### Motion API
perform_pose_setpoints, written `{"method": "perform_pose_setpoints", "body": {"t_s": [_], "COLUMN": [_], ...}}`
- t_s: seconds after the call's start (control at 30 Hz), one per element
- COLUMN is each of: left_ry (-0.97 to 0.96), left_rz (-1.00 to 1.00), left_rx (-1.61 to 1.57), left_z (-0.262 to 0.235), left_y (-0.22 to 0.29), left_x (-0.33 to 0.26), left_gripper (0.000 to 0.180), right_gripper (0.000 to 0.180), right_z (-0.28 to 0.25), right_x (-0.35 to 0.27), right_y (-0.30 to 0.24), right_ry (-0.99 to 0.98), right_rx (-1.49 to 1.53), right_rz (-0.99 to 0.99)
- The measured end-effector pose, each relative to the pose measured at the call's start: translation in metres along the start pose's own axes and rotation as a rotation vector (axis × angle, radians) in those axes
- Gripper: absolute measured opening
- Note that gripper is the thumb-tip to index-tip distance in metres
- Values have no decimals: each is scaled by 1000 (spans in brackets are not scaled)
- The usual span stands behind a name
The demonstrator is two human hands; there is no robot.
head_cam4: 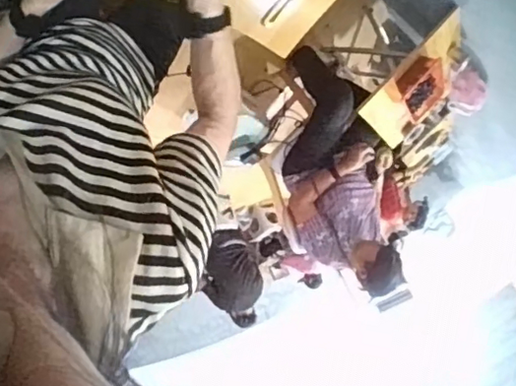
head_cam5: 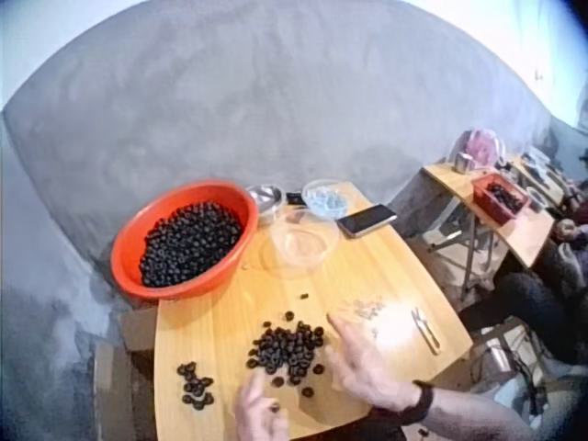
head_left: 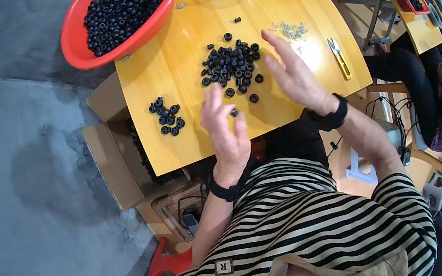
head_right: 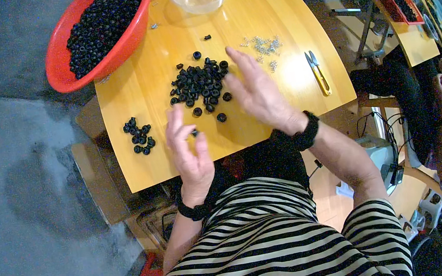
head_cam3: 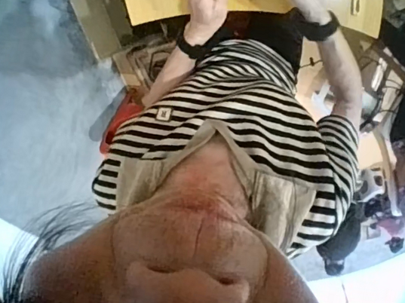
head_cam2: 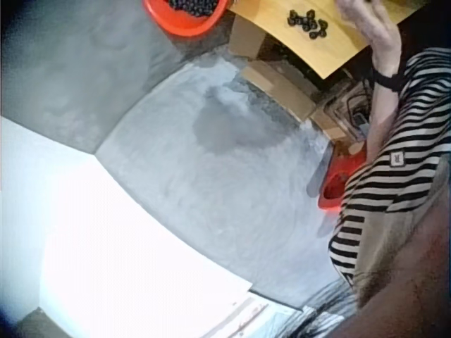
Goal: Assembling small plastic parts and metal inserts at a workshop table.
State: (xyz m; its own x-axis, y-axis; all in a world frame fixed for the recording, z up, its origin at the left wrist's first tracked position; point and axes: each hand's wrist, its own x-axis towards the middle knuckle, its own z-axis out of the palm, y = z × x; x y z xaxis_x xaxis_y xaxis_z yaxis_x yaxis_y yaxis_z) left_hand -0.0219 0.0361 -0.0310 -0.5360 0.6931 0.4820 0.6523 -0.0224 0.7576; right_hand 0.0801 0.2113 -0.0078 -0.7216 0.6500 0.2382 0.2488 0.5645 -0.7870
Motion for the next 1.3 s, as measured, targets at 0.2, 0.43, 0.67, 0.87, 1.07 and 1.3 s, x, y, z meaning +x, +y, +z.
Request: {"method": "perform_pose_setpoints", "body": {"t_s": [0.2,0.43,0.67,0.87,1.07,1.3], "left_ry": [169,166,198,132,10,-69], "left_rz": [-286,-319,-243,-304,-330,-276], "left_rx": [-204,-291,-138,-64,-151,-67], "left_z": [14,34,35,31,30,31], "left_y": [-11,-20,-29,-30,-32,-27], "left_x": [-10,8,31,39,41,40], "left_gripper": [13,15,16,18,18,16], "right_gripper": [65,66,62,54,44,43], "right_z": [46,64,53,61,57,33], "right_x": [-7,-2,47,80,53,34], "right_y": [-4,-7,8,40,22,4], "right_ry": [-60,-127,-37,-111,-153,-267], "right_rx": [-221,-256,-339,-481,-364,-295], "right_rz": [-29,-142,-179,-262,-398,-397]}}
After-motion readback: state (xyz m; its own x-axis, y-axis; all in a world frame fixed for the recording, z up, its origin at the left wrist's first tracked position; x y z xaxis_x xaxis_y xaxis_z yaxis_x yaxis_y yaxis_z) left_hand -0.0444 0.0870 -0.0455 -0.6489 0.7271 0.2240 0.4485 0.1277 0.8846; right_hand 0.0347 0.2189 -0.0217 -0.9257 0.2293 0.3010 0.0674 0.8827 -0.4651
